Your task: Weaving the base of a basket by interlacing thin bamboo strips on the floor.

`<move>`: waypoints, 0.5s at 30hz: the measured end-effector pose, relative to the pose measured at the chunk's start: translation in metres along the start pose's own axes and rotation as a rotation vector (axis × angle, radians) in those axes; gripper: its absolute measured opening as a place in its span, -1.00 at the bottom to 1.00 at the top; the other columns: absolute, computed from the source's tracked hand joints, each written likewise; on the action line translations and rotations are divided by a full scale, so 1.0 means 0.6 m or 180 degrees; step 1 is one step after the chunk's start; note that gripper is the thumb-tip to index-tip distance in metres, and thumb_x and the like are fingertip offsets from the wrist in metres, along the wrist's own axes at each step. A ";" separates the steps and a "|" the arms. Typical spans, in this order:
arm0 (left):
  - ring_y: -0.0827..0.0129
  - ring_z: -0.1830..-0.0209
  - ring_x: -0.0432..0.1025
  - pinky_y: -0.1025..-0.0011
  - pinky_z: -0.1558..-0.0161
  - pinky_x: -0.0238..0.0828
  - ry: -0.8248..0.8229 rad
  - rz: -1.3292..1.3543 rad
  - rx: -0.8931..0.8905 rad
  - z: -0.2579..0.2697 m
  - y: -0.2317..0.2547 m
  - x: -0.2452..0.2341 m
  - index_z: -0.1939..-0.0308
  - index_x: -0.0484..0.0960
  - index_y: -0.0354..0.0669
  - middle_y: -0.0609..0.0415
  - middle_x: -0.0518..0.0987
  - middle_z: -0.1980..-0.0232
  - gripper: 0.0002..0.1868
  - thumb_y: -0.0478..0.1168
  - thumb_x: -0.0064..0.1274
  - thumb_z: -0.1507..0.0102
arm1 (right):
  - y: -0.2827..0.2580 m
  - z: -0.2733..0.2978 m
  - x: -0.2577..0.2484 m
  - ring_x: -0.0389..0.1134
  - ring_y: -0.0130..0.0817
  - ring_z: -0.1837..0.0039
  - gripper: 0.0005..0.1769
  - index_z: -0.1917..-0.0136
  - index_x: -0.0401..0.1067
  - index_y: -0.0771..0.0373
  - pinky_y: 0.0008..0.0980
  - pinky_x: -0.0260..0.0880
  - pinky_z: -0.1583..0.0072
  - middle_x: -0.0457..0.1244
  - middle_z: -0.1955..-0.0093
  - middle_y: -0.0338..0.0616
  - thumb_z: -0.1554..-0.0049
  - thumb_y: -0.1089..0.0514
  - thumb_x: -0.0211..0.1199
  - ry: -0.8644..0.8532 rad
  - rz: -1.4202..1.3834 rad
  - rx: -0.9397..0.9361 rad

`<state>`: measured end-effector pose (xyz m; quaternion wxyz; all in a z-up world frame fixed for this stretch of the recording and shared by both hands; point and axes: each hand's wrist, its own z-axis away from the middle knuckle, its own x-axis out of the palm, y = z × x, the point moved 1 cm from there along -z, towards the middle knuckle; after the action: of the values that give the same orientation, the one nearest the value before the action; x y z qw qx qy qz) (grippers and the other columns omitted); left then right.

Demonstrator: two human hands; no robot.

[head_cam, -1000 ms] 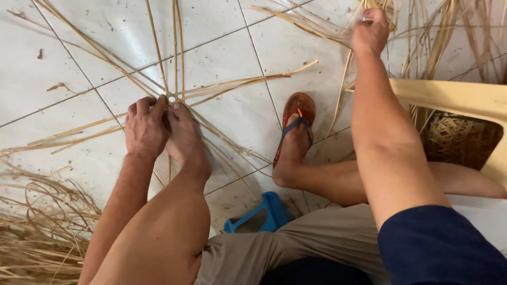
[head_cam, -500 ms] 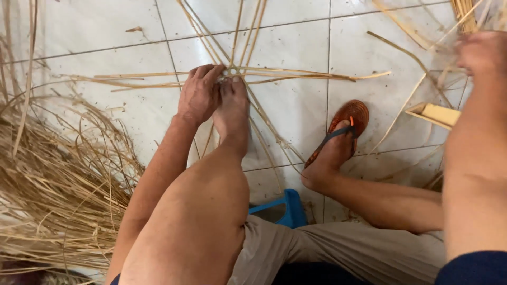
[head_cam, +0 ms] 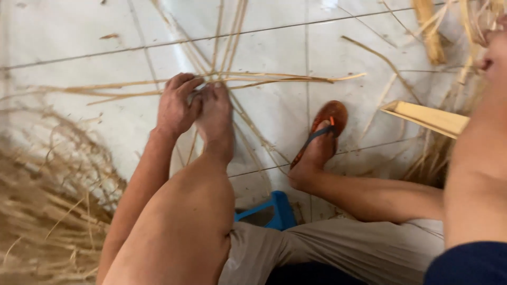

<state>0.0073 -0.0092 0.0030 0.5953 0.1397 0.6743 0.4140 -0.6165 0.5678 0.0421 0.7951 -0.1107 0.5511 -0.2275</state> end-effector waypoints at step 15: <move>-0.16 -0.28 0.29 -0.08 -0.24 0.38 -0.0383 -0.0111 -0.0335 -0.010 0.024 -0.018 -0.24 0.66 -0.14 -0.20 0.45 -0.31 -0.53 -0.30 -0.01 -0.23 | -0.257 0.272 0.066 0.15 -0.66 0.44 -0.89 -0.15 0.43 -0.13 -0.59 0.13 0.42 0.51 0.00 -0.32 -0.39 0.05 0.12 0.0070 -0.0715 0.0536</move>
<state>0.0005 -0.0102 0.0206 0.6484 0.1211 0.6170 0.4292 -0.4909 0.4019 0.1355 0.7650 -0.1021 0.5230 -0.3618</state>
